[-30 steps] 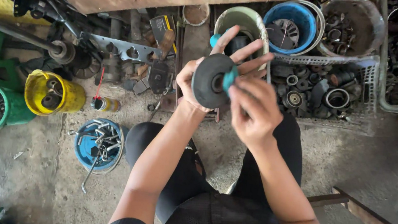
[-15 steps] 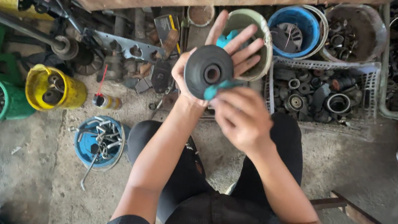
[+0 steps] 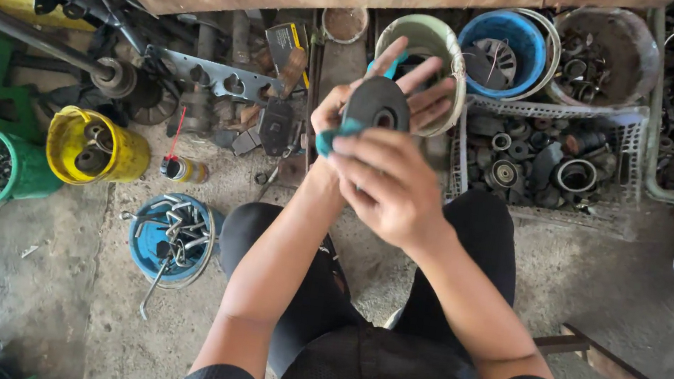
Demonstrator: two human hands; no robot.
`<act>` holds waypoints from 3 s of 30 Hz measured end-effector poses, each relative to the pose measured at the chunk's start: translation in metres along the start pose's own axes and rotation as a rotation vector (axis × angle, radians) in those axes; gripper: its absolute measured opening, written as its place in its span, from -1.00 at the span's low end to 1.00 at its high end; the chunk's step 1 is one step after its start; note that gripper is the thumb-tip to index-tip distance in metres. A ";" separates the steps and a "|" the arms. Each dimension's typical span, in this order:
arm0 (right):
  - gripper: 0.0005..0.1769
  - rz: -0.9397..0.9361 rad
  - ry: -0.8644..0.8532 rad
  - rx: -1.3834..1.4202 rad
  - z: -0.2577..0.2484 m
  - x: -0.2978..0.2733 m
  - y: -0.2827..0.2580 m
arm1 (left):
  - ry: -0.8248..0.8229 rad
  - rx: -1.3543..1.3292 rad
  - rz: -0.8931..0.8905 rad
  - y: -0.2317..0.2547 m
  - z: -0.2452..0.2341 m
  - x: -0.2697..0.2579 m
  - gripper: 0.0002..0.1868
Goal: The person sits in a workshop and wipes various mechanical parts with a blue cloth. They handle a cylindrical metal part, a small metal ring, and a larger metal component, cleaning each one before placing them into a white bucket or a plastic basket.
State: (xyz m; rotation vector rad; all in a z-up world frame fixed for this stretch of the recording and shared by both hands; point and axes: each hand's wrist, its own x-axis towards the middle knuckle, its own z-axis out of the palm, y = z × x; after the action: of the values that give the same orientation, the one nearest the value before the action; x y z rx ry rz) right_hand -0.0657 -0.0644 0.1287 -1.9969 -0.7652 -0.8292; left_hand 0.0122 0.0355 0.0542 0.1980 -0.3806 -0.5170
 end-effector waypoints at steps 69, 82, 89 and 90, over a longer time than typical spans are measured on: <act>-0.64 0.478 0.220 -0.115 -0.011 -0.069 0.063 | 0.526 0.973 0.208 -0.058 -0.055 -0.006 -0.67; -0.57 0.435 -0.049 -0.160 -0.017 -0.109 0.099 | 0.628 0.604 0.018 -0.065 -0.078 -0.004 -0.62; -0.64 0.886 0.181 -0.003 -0.038 -0.187 0.169 | 0.660 0.728 -0.423 -0.091 -0.074 0.000 -0.44; -0.67 1.036 0.213 0.051 -0.043 -0.206 0.184 | 0.668 0.656 -0.504 -0.098 -0.081 -0.005 -0.39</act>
State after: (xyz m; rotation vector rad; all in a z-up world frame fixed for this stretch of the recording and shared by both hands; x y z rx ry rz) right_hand -0.0620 -0.2325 -0.0941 -1.8601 0.3839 -0.3624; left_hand -0.0023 -0.0383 -0.0482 1.0899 0.1810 -0.7693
